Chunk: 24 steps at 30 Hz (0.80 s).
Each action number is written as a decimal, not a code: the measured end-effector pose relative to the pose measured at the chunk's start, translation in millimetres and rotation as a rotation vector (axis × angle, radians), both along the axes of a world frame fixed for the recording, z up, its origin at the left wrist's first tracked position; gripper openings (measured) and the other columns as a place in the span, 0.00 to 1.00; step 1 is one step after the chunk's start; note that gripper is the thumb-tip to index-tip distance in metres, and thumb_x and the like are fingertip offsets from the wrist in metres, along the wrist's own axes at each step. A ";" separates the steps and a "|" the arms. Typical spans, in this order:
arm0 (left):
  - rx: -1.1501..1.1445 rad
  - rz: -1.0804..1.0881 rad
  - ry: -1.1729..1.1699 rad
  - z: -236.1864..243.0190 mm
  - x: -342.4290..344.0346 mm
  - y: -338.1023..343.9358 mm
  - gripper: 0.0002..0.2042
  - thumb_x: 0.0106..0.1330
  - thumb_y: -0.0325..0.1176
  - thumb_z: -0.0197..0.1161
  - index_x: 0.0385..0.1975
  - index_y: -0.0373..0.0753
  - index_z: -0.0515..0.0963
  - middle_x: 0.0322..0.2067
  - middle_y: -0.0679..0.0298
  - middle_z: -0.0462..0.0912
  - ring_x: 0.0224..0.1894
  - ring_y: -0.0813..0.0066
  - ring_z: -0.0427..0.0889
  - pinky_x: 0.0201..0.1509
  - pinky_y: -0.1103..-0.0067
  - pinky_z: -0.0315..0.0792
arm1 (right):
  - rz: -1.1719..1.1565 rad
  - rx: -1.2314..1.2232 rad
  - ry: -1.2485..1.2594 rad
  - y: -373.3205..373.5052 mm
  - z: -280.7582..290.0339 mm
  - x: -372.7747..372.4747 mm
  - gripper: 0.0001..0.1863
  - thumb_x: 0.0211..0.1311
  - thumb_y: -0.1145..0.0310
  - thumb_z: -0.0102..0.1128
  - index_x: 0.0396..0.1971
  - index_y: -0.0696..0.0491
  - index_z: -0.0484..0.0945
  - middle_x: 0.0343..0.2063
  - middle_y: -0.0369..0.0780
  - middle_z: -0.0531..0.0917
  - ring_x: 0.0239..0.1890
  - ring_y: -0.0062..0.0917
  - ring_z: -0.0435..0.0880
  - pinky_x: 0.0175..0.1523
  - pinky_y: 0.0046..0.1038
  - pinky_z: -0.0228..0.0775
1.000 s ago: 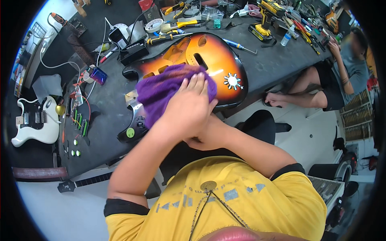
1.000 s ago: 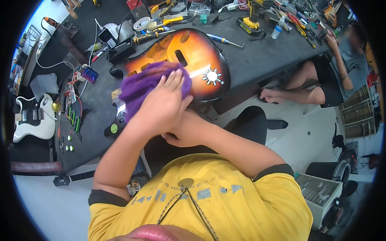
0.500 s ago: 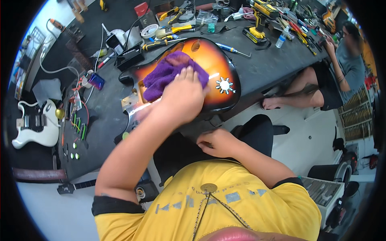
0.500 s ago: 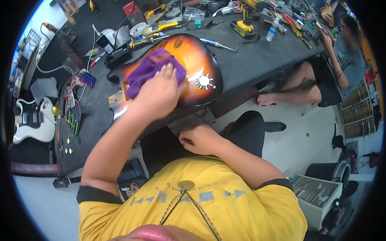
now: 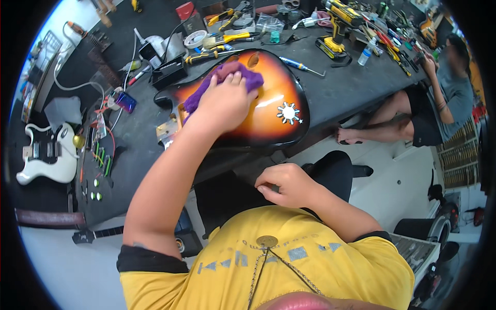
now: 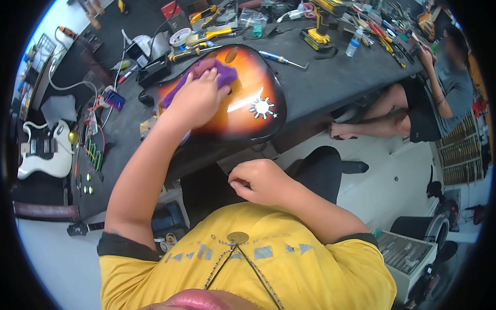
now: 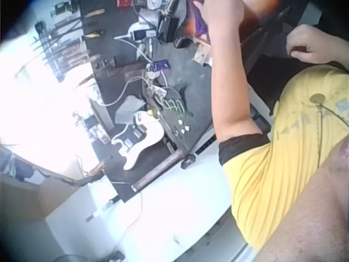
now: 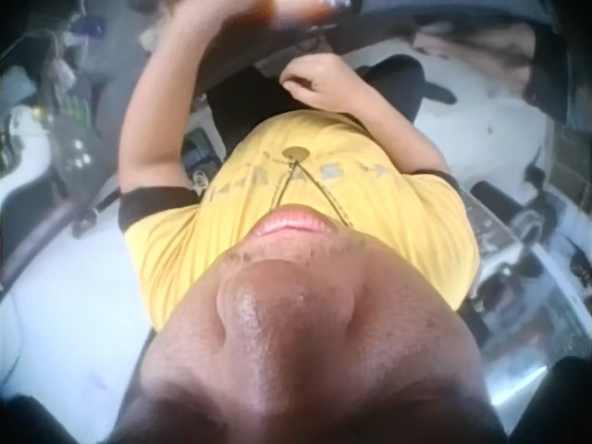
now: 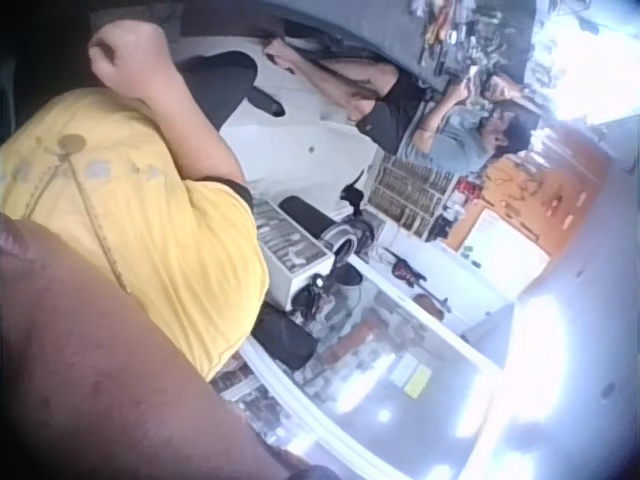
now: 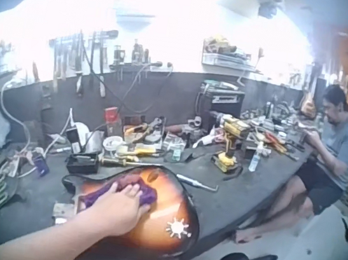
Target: The person wipes a guitar body with a cloth, threads wires from a pickguard into the internal cavity, and aligns the pickguard onto the body.
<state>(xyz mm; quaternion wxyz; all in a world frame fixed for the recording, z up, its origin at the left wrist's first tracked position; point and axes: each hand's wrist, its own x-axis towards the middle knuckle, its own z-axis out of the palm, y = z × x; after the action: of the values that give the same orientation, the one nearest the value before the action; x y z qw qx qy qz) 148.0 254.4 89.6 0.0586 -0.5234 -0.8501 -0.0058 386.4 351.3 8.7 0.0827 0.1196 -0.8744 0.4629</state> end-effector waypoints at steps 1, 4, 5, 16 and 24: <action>-0.033 -0.066 0.064 -3.0 -15.7 8.7 0.24 0.85 0.43 0.49 0.66 0.31 0.78 0.68 0.36 0.77 0.73 0.40 0.75 0.81 0.48 0.61 | 0.023 0.008 0.004 -3.2 2.7 -2.4 0.05 0.64 0.70 0.69 0.36 0.55 0.87 0.32 0.41 0.89 0.37 0.41 0.89 0.44 0.40 0.82; 0.026 0.022 -0.002 -0.4 -12.5 36.3 0.19 0.84 0.39 0.50 0.58 0.35 0.84 0.55 0.36 0.85 0.58 0.36 0.85 0.65 0.47 0.77 | 0.113 0.030 0.027 -15.8 7.4 -3.6 0.05 0.64 0.70 0.69 0.37 0.55 0.87 0.33 0.42 0.89 0.37 0.40 0.89 0.44 0.39 0.82; 0.057 0.025 -0.154 -0.6 -11.0 38.1 0.18 0.84 0.39 0.51 0.55 0.34 0.84 0.48 0.37 0.86 0.52 0.36 0.87 0.59 0.49 0.79 | 0.108 0.020 0.053 -18.1 11.2 -1.0 0.05 0.64 0.71 0.69 0.38 0.55 0.87 0.34 0.42 0.89 0.37 0.41 0.89 0.45 0.39 0.82; 0.657 -0.730 -0.708 39.8 183.3 -10.8 0.18 0.70 0.28 0.67 0.57 0.29 0.82 0.56 0.44 0.86 0.62 0.46 0.85 0.69 0.58 0.77 | -0.429 -0.628 0.112 42.7 53.8 35.2 0.15 0.66 0.70 0.70 0.50 0.59 0.84 0.44 0.45 0.89 0.46 0.34 0.90 0.53 0.34 0.83; 0.583 -0.521 -0.573 17.7 139.6 -90.0 0.26 0.61 0.22 0.72 0.62 0.37 0.81 0.64 0.54 0.84 0.66 0.51 0.83 0.71 0.59 0.78 | -0.842 -0.605 0.292 217.1 42.0 60.2 0.15 0.77 0.67 0.59 0.54 0.60 0.84 0.47 0.43 0.88 0.49 0.34 0.89 0.55 0.33 0.82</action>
<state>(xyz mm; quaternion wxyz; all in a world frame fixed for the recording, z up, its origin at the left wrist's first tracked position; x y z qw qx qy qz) 287.6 164.3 107.3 -0.0368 -0.6578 -0.6356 -0.4023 446.6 568.4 50.7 0.4126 -0.2074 -0.6537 0.5995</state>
